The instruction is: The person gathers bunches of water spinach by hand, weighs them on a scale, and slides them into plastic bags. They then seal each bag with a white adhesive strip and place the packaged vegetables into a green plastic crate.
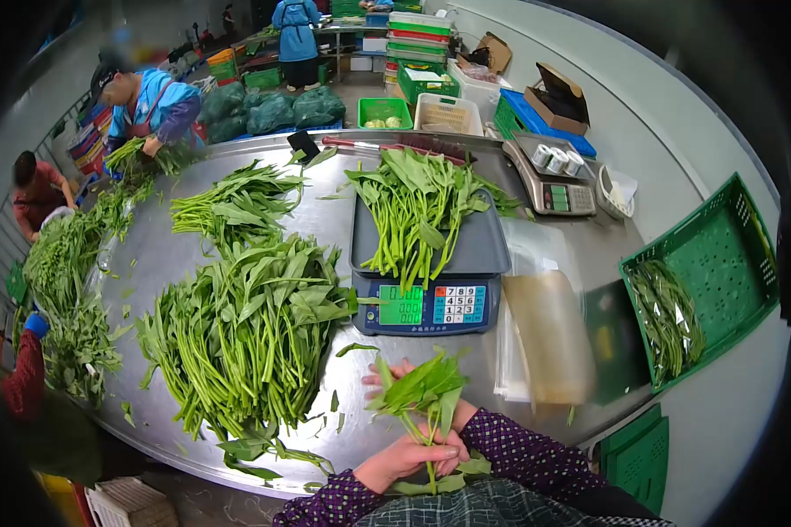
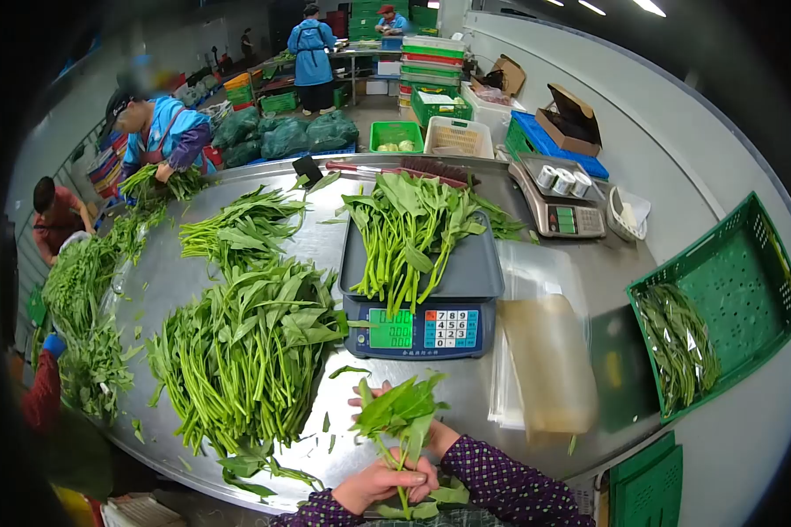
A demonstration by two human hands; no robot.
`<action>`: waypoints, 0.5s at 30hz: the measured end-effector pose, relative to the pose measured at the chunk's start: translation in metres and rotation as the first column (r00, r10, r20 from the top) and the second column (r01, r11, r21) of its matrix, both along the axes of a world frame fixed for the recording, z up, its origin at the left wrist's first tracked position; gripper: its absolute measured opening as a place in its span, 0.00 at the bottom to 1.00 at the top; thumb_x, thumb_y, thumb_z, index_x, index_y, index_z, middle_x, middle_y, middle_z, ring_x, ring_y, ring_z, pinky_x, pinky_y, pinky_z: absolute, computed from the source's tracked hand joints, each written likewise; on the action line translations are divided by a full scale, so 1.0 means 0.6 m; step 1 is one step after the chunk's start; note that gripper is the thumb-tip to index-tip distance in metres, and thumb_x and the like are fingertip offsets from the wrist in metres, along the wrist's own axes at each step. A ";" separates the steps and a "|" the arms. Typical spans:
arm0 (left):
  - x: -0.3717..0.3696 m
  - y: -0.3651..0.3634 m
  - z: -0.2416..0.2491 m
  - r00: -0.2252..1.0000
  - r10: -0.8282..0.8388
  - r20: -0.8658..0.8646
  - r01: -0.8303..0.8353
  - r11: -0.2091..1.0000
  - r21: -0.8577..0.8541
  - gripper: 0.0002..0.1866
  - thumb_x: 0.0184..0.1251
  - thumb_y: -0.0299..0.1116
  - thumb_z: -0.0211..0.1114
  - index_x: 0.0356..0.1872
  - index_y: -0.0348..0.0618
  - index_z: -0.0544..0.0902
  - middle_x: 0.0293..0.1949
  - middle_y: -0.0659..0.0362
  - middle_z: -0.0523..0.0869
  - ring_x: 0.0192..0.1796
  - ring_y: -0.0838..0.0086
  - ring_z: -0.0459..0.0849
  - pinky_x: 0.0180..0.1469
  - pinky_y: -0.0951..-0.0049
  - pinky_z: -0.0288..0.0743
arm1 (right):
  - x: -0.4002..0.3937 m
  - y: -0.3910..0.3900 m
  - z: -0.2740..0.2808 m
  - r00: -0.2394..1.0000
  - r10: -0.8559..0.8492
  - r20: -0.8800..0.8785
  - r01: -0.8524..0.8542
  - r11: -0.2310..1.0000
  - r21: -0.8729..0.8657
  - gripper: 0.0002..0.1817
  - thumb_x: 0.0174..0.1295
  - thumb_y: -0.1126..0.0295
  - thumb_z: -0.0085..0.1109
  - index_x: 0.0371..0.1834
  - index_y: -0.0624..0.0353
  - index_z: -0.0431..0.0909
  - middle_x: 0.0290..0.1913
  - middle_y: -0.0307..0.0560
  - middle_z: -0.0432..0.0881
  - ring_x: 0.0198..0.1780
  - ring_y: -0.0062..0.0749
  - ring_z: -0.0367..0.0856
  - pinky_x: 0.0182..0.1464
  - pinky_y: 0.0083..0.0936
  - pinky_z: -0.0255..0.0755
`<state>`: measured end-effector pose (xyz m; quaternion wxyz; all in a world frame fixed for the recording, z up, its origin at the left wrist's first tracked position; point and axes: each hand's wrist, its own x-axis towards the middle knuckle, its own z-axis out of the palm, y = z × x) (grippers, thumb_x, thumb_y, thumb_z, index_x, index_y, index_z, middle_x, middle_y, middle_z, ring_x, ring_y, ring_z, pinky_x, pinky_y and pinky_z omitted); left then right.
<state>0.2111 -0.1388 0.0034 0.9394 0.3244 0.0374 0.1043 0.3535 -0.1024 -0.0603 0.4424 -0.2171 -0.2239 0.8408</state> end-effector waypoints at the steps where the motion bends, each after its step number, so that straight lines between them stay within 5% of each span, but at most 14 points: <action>1: 0.002 -0.006 -0.003 1.000 -0.025 0.009 0.025 0.999 -0.039 0.15 0.66 0.35 0.61 0.41 0.27 0.82 0.26 0.55 0.80 0.28 0.75 0.77 0.31 0.77 0.68 | -0.014 -0.007 0.009 0.984 0.036 -0.172 -0.039 0.999 -0.015 0.37 0.74 0.42 0.30 0.72 0.62 0.59 0.70 0.56 0.65 0.68 0.37 0.66 0.67 0.40 0.65; 2: 0.003 -0.010 -0.007 0.999 -0.049 0.021 0.050 0.996 -0.078 0.16 0.67 0.36 0.61 0.42 0.27 0.81 0.26 0.55 0.80 0.28 0.75 0.77 0.32 0.78 0.67 | -0.022 -0.019 0.021 0.993 0.037 -0.112 -0.044 0.997 -0.061 0.42 0.70 0.35 0.28 0.70 0.62 0.61 0.64 0.55 0.72 0.62 0.39 0.73 0.62 0.42 0.68; 7: -0.006 -0.028 0.032 0.997 -0.065 -0.030 0.064 0.997 -0.038 0.19 0.66 0.39 0.60 0.42 0.27 0.80 0.25 0.55 0.80 0.29 0.76 0.77 0.32 0.79 0.67 | 0.002 -0.079 -0.016 0.974 0.090 0.207 -0.022 0.950 -0.312 0.44 0.68 0.32 0.30 0.67 0.62 0.64 0.57 0.54 0.76 0.55 0.38 0.76 0.55 0.41 0.71; 11: -0.073 -0.011 0.076 0.989 0.131 0.064 -0.138 0.983 0.121 0.17 0.63 0.36 0.62 0.41 0.27 0.81 0.21 0.57 0.79 0.22 0.77 0.74 0.24 0.79 0.65 | 0.056 -0.096 -0.073 0.869 0.091 0.487 0.151 0.887 -0.436 0.46 0.65 0.29 0.31 0.65 0.62 0.66 0.52 0.52 0.80 0.49 0.37 0.79 0.50 0.40 0.74; 13: -0.098 0.002 0.079 0.917 0.345 -0.199 -0.314 0.933 0.174 0.16 0.63 0.35 0.63 0.42 0.29 0.81 0.20 0.59 0.78 0.19 0.78 0.73 0.20 0.79 0.63 | 0.070 -0.103 -0.079 0.832 0.074 0.550 0.191 0.892 -0.409 0.46 0.63 0.27 0.33 0.61 0.62 0.68 0.46 0.50 0.81 0.42 0.34 0.78 0.42 0.36 0.73; 15: -0.106 0.022 0.057 0.762 0.567 -0.312 -0.429 0.804 0.412 0.13 0.66 0.33 0.61 0.45 0.35 0.82 0.20 0.61 0.80 0.20 0.83 0.74 0.21 0.84 0.61 | 0.072 -0.113 -0.086 0.807 0.060 0.587 0.199 0.909 -0.365 0.47 0.60 0.24 0.35 0.55 0.62 0.70 0.37 0.46 0.81 0.30 0.28 0.76 0.29 0.28 0.70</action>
